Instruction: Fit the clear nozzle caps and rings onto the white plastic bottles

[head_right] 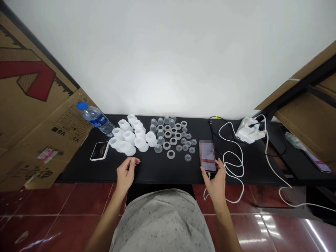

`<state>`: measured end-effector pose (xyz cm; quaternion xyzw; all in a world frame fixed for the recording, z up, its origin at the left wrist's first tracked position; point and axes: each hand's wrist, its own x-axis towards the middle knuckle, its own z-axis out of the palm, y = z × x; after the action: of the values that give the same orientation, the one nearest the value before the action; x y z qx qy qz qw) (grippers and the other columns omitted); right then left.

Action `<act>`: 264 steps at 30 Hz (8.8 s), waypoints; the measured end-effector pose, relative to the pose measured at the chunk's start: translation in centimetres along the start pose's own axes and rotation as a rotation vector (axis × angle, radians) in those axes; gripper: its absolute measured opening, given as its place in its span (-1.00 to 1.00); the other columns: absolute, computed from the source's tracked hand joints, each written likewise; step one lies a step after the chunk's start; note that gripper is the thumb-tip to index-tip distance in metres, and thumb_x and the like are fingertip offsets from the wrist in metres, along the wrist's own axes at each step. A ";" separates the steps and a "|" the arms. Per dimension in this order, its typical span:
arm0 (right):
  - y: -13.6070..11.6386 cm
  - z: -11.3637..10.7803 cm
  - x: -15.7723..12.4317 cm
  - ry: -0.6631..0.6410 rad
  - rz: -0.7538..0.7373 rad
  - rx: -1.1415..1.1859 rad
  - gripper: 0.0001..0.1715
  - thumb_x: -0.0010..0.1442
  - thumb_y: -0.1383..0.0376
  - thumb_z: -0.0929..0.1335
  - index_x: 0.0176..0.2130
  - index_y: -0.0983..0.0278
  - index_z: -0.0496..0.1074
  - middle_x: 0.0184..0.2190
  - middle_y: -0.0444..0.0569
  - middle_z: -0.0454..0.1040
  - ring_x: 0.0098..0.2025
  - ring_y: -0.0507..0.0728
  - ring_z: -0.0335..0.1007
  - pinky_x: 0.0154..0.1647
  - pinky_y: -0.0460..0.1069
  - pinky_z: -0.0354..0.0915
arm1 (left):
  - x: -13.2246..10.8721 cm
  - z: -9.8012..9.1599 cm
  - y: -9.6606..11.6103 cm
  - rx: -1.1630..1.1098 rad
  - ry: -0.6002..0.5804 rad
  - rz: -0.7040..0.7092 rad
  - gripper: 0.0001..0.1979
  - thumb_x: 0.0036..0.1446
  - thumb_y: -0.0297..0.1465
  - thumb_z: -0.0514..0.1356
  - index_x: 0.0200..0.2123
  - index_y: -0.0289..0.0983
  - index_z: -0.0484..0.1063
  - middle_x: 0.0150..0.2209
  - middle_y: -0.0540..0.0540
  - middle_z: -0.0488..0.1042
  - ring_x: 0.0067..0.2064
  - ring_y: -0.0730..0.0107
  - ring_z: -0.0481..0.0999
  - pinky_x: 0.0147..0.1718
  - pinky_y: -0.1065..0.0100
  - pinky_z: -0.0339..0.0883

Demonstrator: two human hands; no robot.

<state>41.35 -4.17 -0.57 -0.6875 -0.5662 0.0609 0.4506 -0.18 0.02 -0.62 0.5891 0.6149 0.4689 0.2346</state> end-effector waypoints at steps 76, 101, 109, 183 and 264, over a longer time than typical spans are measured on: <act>-7.6 7.2 0.3 -0.215 0.427 0.711 -0.45 0.29 -0.09 0.52 0.14 0.14 0.63 0.21 0.13 0.63 0.28 0.39 0.54 0.41 0.38 0.34 | 0.6 -0.6 0.5 -1.128 -0.346 -0.384 -0.41 0.45 -0.01 0.11 0.33 -0.24 0.51 0.46 -0.28 0.37 0.56 -0.16 0.16 0.59 -0.18 -0.26; -0.1 0.0 8.9 -0.224 0.014 0.127 -0.42 0.57 -0.08 0.17 0.32 0.10 0.43 0.29 0.12 0.53 0.35 0.34 0.44 0.43 0.34 0.28 | 0.7 -0.3 0.2 -1.097 -0.324 -0.427 -0.37 0.49 0.06 0.06 0.32 -0.24 0.53 0.43 -0.28 0.41 0.55 -0.13 0.20 0.58 -0.18 -0.22; 2.5 0.1 11.7 -0.417 -0.112 0.050 -0.27 0.59 -0.14 0.05 0.22 0.11 0.56 0.27 0.07 0.58 0.48 0.33 0.30 0.55 0.38 0.12 | 0.7 -0.3 0.4 -1.083 -0.309 -0.415 -0.36 0.48 0.07 0.04 0.32 -0.24 0.53 0.43 -0.31 0.40 0.56 -0.16 0.17 0.58 -0.20 -0.20; -8.9 9.9 -0.5 -0.190 0.479 1.066 -0.42 0.49 -0.16 0.25 0.22 0.07 0.51 0.36 0.07 0.49 0.52 0.29 0.24 0.59 0.38 0.03 | -1.0 5.2 4.0 -1.140 -0.080 -0.356 -0.44 0.50 0.06 0.04 0.34 -0.09 0.47 0.51 -0.23 0.30 0.57 -0.08 0.16 0.54 -0.16 -0.05; -8.2 10.2 0.7 -0.263 -0.059 0.257 -0.61 0.48 -0.04 0.36 0.06 0.15 0.52 -0.12 0.09 0.62 -0.23 0.26 0.52 -0.09 0.19 0.48 | 0.2 9.0 4.5 -0.680 -0.269 -0.160 -0.68 0.32 -0.09 0.37 -0.15 -0.23 0.68 0.17 -0.30 0.65 0.19 -0.05 0.66 0.23 0.00 0.52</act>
<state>29.60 1.64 -0.63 -0.5937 -0.6277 0.2089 0.4581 9.62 2.28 -0.82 0.4838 0.4317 0.5451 0.5314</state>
